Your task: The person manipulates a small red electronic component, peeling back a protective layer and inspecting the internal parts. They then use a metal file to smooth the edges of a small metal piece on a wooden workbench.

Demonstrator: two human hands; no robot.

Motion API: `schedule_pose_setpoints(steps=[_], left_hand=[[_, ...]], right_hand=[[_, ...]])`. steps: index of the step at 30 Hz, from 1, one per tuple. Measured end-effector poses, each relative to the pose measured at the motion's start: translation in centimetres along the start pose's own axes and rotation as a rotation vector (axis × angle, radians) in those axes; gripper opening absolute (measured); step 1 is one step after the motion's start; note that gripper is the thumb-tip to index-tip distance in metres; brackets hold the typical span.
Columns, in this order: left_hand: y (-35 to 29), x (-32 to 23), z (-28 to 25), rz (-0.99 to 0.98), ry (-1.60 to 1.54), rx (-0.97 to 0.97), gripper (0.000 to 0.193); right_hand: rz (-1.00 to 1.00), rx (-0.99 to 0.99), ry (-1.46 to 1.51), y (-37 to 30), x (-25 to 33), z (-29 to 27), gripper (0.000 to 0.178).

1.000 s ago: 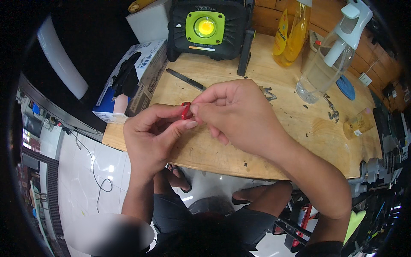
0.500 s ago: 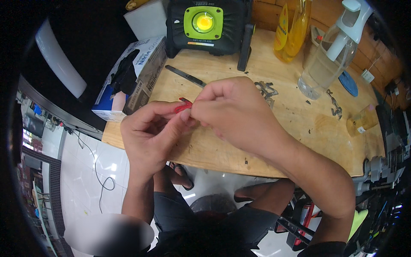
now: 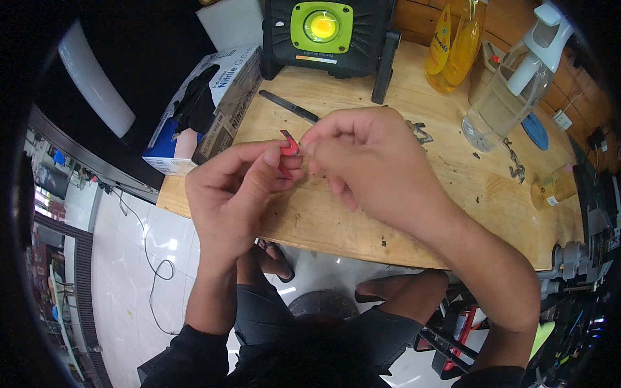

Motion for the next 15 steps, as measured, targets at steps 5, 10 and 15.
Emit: schedule_pose_setpoints(steps=[5,10,15], left_hand=[[0.3,0.2,0.0,-0.051,-0.108,0.020,0.028],[0.5,0.5,-0.1,-0.061,-0.137,0.034,0.027],[0.5,0.7,-0.1,-0.070,-0.146,0.053,0.027]], right_hand=[[-0.089,-0.083,-0.047,0.3,0.9,-0.4,0.020],[-0.135,-0.048,-0.282,0.5,0.9,-1.2,0.026],[-0.176,-0.007,-0.375,-0.1,1.4,0.0,0.023]])
Point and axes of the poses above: each hand's wrist, its own y-axis towards the middle knuckle, its own z-axis out of the palm, x = y × z, the point moved 3 cm from there along y, towards the middle knuckle, and after that the axes turned 2 degrees about -z, right-handed, at the moved point
